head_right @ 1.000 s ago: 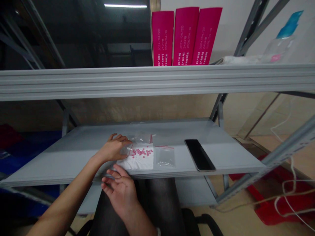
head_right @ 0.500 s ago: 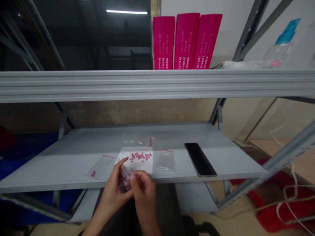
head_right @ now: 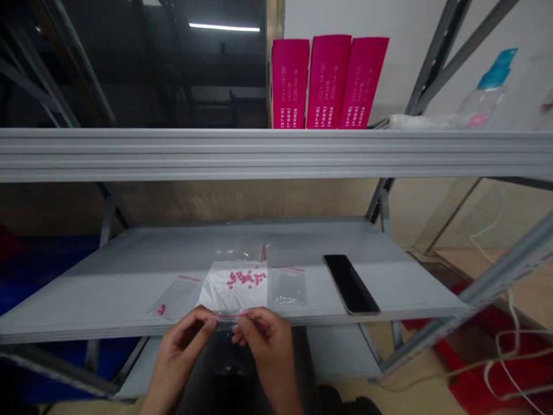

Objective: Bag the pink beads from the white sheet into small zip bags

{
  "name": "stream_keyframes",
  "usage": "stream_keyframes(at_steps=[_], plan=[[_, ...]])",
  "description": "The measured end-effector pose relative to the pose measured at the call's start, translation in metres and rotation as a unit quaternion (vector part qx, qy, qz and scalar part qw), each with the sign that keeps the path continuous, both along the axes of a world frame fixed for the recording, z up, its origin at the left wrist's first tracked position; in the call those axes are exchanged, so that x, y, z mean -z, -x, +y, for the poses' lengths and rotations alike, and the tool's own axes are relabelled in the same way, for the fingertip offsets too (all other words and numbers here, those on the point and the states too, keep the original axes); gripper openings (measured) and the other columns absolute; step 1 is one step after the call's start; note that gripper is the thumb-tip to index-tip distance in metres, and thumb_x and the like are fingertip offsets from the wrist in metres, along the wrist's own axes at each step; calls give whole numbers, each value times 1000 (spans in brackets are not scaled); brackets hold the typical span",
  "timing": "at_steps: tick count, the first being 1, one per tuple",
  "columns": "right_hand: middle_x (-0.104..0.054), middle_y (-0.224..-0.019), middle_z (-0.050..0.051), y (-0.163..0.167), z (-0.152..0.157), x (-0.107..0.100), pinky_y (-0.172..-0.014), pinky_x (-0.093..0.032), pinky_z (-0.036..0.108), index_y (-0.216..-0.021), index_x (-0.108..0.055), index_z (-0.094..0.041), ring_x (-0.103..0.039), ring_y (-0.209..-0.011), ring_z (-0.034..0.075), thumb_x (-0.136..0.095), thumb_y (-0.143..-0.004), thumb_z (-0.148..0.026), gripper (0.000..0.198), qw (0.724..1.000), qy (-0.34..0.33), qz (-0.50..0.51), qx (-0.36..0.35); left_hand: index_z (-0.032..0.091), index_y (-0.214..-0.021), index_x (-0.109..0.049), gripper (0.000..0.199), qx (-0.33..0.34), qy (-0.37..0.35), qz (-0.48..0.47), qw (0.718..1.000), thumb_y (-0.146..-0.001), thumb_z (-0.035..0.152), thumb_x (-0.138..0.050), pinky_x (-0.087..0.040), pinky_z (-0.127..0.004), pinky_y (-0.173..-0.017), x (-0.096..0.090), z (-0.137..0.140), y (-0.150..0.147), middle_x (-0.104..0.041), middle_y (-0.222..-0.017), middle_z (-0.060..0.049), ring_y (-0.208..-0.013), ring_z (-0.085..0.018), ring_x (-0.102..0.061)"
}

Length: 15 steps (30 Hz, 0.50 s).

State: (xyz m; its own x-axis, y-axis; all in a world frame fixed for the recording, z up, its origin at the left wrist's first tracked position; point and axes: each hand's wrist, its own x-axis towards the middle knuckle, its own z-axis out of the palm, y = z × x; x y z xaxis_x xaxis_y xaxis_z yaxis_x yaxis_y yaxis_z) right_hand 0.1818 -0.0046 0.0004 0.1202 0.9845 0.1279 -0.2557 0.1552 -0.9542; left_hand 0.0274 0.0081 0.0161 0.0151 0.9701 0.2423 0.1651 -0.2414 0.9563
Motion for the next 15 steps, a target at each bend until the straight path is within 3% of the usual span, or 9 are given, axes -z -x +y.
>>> stream_keyframes(at_steps=[6,11,15], plan=[[-70,-64,4,-3,-3,-4,-57,-49,23,-72,-68,-17,-66,-61,16,-68,-83,-40,26,998,0,-61,-9,20,-61,-54,30,-49,-53,-28,997,-84,39,-61,-39,-22,-52,9,-6,-6,-48,-58,3,-55,-14,-47],[-71,-77,3,-3,-7,-9,-72,-49,27,-77,-67,-19,-66,-76,19,-61,-88,-36,21,991,-37,-123,34,20,-64,-53,26,-63,-158,1,985,-88,28,-58,-40,-21,-56,11,-9,-10,-49,-62,4,-59,-13,-49],[-69,-77,3,-1,-8,-9,-73,-49,27,-73,-64,-20,-65,-76,19,-60,-88,-35,23,990,-55,-113,57,20,-68,-53,23,-54,-186,27,981,-90,24,-57,-41,-22,-59,13,-9,-11,-51,-65,4,-62,-13,-51]])
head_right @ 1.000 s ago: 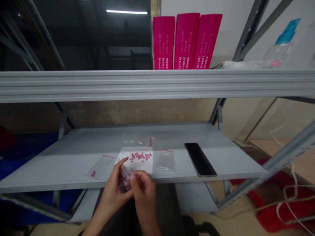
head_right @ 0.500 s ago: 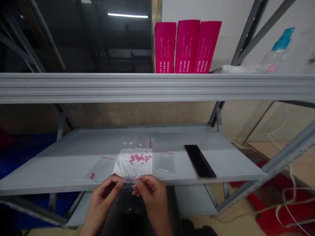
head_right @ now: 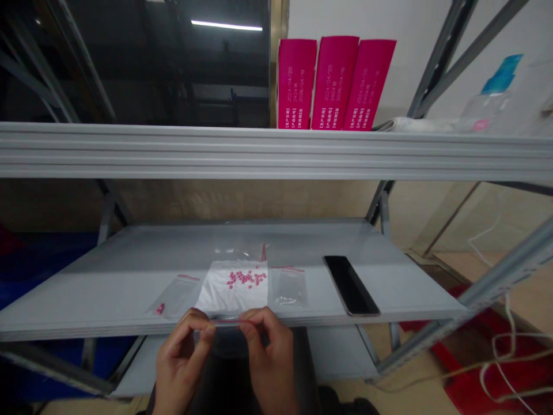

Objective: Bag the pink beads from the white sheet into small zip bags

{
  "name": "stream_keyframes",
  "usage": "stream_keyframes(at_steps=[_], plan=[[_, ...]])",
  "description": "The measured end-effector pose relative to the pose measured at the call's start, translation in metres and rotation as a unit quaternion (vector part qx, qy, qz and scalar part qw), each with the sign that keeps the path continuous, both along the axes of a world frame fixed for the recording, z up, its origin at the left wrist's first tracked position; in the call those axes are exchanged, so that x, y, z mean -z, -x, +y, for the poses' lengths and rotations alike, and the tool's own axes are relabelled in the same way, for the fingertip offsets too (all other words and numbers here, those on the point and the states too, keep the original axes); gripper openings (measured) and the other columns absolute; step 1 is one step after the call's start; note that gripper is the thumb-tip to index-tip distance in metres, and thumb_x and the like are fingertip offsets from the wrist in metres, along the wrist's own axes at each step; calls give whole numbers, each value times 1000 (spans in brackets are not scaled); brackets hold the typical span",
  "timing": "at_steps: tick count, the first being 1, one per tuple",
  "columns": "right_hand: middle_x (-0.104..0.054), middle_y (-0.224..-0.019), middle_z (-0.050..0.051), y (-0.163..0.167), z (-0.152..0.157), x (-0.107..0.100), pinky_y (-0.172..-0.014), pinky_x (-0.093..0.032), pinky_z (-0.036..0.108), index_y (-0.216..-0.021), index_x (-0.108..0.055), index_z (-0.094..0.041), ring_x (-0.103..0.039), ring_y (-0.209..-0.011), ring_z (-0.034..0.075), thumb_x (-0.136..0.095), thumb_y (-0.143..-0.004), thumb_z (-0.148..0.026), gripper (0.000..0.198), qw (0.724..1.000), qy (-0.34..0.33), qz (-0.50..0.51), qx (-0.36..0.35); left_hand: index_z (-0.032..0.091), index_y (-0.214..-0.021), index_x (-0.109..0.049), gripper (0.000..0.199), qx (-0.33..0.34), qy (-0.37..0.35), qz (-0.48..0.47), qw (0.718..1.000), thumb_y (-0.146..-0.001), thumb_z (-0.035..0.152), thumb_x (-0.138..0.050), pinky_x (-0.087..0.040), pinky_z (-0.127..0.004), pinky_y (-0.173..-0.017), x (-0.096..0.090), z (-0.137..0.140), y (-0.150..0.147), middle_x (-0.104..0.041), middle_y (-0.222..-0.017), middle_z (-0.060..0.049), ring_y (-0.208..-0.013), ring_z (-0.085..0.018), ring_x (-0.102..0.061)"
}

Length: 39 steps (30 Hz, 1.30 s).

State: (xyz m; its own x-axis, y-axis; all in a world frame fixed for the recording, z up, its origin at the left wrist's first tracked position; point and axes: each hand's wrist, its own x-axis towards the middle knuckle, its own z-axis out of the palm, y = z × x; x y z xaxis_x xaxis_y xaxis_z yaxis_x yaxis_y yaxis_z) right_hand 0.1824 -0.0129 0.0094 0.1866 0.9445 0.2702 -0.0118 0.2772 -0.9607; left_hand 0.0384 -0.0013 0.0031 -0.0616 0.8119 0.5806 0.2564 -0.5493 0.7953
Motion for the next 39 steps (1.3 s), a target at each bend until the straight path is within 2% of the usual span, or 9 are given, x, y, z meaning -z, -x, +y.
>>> stream_keyframes(at_steps=[5,8,11,16,24,27,32,37,39], plan=[[-71,-78,5,-13,-1,2,-71,-51,29,-76,-70,-19,-67,-76,20,-60,-90,-39,26,998,17,-35,-49,21,-70,-52,22,-2,-26,14,1000,-91,21,-55,-41,-22,-59,-2,0,2,-49,-66,4,-63,-13,-50],[-73,-102,8,-27,-3,1,-84,-52,34,-102,-72,-22,-67,-94,24,-58,-91,-38,24,994,4,-90,-69,21,-71,-52,21,1,-48,55,997,-91,17,-54,-42,-22,-59,-6,0,5,-51,-67,3,-63,-13,-52],[-65,-124,7,-31,-5,-5,-98,-45,40,-126,-60,-28,-59,-113,25,-65,-88,-33,38,986,-56,-146,-59,20,-72,-54,19,2,-82,113,990,-89,14,-55,-41,-23,-60,-11,-1,7,-54,-67,3,-63,-13,-53],[-65,-91,2,-20,-5,-16,-83,-46,34,-94,-65,-23,-59,-92,20,-64,-88,-18,7,962,-143,-214,-90,21,-76,-56,17,17,-138,185,973,-86,8,-56,-39,-27,-67,-18,-5,2,-58,-67,3,-66,-14,-54],[-55,-71,-2,-12,-2,-9,-74,-38,31,-72,-54,-20,-52,-78,17,-54,-87,-6,21,958,-152,-239,-40,20,-78,-53,18,24,-166,239,956,-85,4,-54,-37,-32,-73,-21,-10,-3,-58,-69,3,-65,-14,-53],[-54,-68,-2,-11,-2,-6,-74,-37,31,-69,-55,-20,-50,-75,17,-55,-84,-5,22,955,-166,-245,-7,20,-78,-53,18,23,-179,243,953,-85,3,-53,-36,-33,-74,-20,-11,-2,-58,-68,3,-64,-14,-52],[-61,-73,-2,-17,-3,-7,-72,-40,28,-75,-65,-22,-55,-79,16,-64,-83,-7,17,968,-110,-220,-51,20,-80,-54,17,31,-175,216,960,-85,4,-54,-37,-33,-72,-19,-10,0,-58,-67,3,-63,-14,-53],[-60,-67,-2,-21,-5,-12,-73,-40,30,-68,-64,-21,-55,-73,16,-60,-86,-11,21,962,-146,-231,-19,21,-80,-55,17,50,-170,191,965,-84,4,-55,-39,-32,-71,-21,-11,1,-60,-67,4,-63,-14,-54],[-63,-70,-1,-23,-6,-14,-72,-42,29,-71,-68,-22,-57,-74,17,-62,-85,-12,18,969,-130,-207,-33,21,-79,-55,17,52,-163,175,970,-84,5,-55,-40,-32,-70,-21,-12,3,-59,-66,4,-62,-14,-54]])
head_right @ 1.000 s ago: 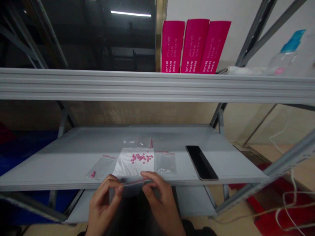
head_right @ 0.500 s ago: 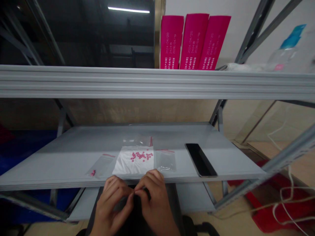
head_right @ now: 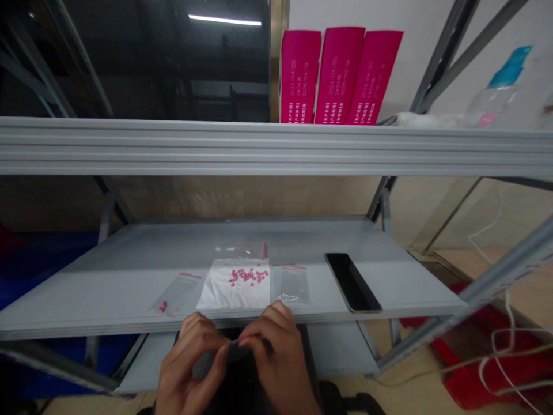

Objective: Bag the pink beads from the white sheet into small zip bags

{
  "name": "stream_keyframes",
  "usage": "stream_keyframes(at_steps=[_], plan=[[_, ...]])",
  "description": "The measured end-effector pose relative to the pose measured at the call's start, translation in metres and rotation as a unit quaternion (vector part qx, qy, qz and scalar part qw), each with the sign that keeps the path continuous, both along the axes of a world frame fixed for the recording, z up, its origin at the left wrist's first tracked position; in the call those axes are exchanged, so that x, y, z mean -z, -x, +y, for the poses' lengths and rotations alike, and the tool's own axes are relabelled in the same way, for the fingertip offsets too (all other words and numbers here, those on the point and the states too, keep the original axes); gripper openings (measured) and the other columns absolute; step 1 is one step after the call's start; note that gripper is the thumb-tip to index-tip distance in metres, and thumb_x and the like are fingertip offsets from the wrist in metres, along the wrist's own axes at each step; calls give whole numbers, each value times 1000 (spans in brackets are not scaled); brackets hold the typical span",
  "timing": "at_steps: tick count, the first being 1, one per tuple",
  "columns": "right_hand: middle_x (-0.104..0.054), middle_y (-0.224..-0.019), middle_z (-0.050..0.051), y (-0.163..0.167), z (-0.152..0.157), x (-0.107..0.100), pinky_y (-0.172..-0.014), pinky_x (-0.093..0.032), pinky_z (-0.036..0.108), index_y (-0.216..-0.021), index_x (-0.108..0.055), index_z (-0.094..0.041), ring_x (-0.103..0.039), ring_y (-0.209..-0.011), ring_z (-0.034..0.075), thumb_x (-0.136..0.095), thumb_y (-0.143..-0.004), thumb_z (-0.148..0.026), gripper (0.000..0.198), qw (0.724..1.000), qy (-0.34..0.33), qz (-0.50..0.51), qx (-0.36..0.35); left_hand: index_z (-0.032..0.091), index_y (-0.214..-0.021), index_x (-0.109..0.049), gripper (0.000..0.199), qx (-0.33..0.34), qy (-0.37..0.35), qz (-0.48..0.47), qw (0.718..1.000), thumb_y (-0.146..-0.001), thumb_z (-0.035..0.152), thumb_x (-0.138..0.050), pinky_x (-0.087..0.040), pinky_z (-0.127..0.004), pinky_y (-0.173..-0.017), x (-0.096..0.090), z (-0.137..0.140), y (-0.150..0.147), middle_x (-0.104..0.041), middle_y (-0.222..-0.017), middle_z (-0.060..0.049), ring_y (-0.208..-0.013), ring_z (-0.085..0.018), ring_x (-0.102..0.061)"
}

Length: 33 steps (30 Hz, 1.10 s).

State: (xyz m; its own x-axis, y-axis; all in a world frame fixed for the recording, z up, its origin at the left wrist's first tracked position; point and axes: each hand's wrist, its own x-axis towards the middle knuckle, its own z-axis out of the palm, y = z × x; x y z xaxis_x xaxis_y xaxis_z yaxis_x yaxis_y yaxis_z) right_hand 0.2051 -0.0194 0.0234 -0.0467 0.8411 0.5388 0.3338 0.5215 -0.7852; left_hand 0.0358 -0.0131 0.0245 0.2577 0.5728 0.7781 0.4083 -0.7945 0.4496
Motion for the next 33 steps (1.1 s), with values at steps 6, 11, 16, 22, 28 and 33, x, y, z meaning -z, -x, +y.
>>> stream_keyframes(at_steps=[6,11,16,22,28,33], plan=[[-64,-68,0,-6,0,2,-60,-46,25,-72,-74,-23,-61,-66,16,-62,-82,-13,19,991,66,111,15,22,-76,-55,16,-8,35,-45,998,-86,9,-55,-42,-30,-66,1,0,5,-58,-65,2,-64,-15,-54],[-65,-76,2,-6,1,1,-65,-49,26,-80,-75,-23,-63,-73,17,-63,-85,-22,13,984,64,165,-25,21,-75,-59,16,-45,79,-85,992,-88,13,-56,-45,-26,-63,4,-1,0,-59,-66,2,-63,-15,-57],[-66,-78,4,-12,7,4,-63,-50,27,-85,-75,-21,-63,-73,17,-65,-85,-31,15,979,82,186,3,22,-83,-63,8,-49,127,-77,988,-89,19,-58,-49,-23,-64,7,1,-2,-63,-71,2,-67,-14,-62],[-73,-78,9,-66,62,19,-59,-52,30,-96,-72,-13,-64,-64,19,-69,-72,-45,40,953,101,175,227,22,-120,-58,33,-98,147,-100,979,-87,25,-60,-54,-25,-75,10,9,10,-68,-82,1,-75,-14,-68],[-73,-71,11,-101,104,23,-65,-52,37,-76,-72,-15,-64,-63,24,-68,-63,-44,32,953,101,84,272,20,-111,-63,30,-164,182,-129,961,-86,34,-61,-55,-29,-77,18,16,33,-68,-82,-2,-79,-18,-68],[-71,-91,14,-105,79,27,-82,-49,43,-84,-72,-16,-62,-83,28,-57,-74,-45,34,941,60,33,331,20,-108,-65,33,-197,194,-133,952,-82,41,-63,-54,-33,-81,23,19,46,-69,-82,-2,-81,-20,-68]])
